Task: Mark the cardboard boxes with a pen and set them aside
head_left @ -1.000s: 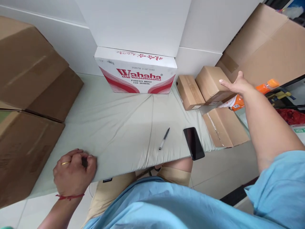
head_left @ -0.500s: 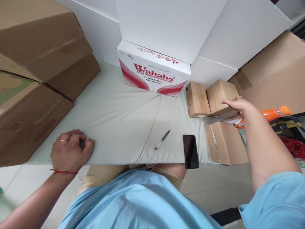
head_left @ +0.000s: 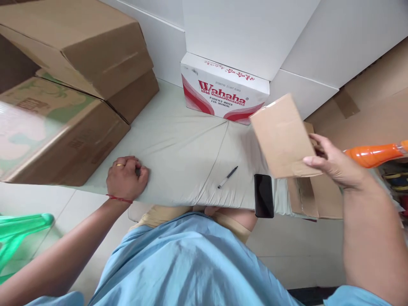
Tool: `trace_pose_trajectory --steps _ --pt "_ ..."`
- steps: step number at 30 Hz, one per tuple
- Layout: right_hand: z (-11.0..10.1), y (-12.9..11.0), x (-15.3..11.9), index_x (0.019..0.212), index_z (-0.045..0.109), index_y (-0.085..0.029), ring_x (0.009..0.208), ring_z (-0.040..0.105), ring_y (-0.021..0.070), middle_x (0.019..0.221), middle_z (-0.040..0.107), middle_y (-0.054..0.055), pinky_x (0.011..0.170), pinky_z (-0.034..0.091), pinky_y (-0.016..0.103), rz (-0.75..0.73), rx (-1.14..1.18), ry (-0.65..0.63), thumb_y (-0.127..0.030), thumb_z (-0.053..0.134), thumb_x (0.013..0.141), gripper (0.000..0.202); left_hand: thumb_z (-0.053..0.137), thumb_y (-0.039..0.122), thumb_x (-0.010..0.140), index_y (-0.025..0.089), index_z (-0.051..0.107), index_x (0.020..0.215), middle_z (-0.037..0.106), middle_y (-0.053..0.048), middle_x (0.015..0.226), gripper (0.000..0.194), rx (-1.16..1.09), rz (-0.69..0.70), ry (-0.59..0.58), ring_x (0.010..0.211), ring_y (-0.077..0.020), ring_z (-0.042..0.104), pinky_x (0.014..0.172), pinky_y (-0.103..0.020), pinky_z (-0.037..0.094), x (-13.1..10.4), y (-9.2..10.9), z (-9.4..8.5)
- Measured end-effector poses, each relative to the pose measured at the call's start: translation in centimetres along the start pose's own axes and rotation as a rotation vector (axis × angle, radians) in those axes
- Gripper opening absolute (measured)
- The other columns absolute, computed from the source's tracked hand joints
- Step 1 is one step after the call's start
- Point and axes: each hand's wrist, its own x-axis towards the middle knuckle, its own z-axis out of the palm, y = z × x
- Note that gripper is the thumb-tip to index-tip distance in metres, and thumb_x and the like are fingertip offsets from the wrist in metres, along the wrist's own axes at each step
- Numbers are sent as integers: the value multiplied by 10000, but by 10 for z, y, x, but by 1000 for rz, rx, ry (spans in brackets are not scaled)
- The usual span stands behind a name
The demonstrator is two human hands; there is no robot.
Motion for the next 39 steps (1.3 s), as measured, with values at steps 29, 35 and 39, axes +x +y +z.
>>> trace_pose_trajectory --steps 29,35,39 --pt "285 -106 -94 1183 777 -290 1393 663 285 1380 780 57 1205 546 518 280 1061 278 -692 808 878 506 587 240 1003 320 691 1499 662 -99 1562 513 -818 335 -291 1533 -333 535 1292 -589 425 -53 14 -19" --pt "287 -108 -85 1286 728 -348 1284 703 268 1290 794 28 954 686 517 391 1275 165 -696 796 877 541 607 174 1001 351 291 1761 245 -106 1852 842 -979 446 -321 1708 -337 266 1351 -545 351 -64 36 -39" --pt "286 -104 -87 1238 731 -346 1192 734 256 1193 808 8 963 689 560 394 1329 101 -679 819 870 504 641 215 998 349 358 1728 270 -132 1835 794 -1066 371 -324 1704 -369 258 1296 -587 422 -67 43 -44"
